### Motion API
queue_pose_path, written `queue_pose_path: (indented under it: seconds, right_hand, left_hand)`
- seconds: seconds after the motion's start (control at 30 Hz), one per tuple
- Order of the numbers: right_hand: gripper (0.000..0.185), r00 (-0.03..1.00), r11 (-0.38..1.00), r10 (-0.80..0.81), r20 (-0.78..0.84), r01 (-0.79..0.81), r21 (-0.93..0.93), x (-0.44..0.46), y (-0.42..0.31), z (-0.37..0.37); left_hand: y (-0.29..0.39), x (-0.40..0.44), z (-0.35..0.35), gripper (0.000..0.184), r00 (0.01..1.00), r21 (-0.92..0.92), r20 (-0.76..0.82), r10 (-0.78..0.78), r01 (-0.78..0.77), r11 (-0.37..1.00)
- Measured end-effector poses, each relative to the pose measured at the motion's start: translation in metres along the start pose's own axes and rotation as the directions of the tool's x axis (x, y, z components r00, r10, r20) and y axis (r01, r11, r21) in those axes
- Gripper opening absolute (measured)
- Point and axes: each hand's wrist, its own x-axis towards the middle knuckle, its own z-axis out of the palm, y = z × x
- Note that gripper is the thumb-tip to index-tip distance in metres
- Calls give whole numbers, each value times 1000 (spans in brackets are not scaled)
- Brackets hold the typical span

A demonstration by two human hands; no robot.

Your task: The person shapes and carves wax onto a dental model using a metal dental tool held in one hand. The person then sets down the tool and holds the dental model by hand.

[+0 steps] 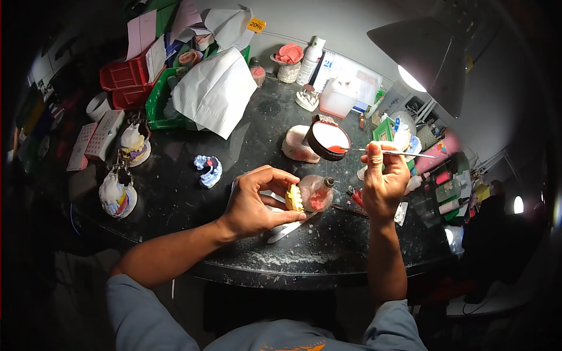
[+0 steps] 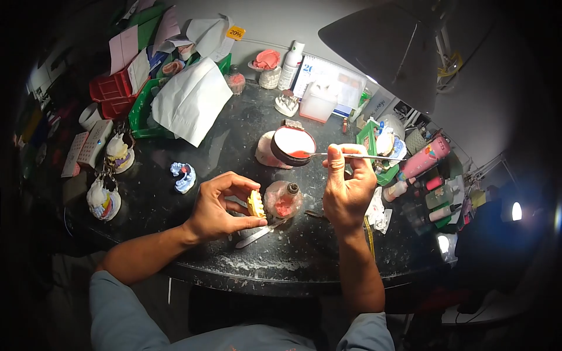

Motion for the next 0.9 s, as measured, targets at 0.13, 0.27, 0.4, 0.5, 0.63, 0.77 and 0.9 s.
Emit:
queue_pose_path:
  seconds: [0.13,0.27,0.4,0.5,0.63,0.77,0.9]
  right_hand:
    - [14,999,999,36,19,-36,-16,0,-3,0]
    - [13,998,1000,13,-62,-12,9,-5,-2,0]
    - [12,990,1000,-13,-138,17,27,-12,4,-6]
    - [13,978,991,-27,-205,53,121,-27,-2,-7]
    - [12,986,956,65,-154,-17,294,-58,1,-3]
    - [14,998,910,51,-42,-29,414,-83,-1,5]
    - [15,999,895,-54,-3,50,443,-92,3,8]
  left_hand:
    - [3,0,0,50,1000,18,15,-6,6,1000]
    - [0,0,-2,53,999,18,38,4,-4,1000]
    - [2,0,-1,53,999,13,40,-12,12,1000]
    - [4,-1,-1,52,1000,-7,20,-14,14,1000]
    - [4,-2,0,54,1000,-2,8,-14,14,1000]
    - [3,-3,2,55,999,-34,13,-30,31,999]
    - [4,-5,4,56,999,-65,11,-41,41,997]
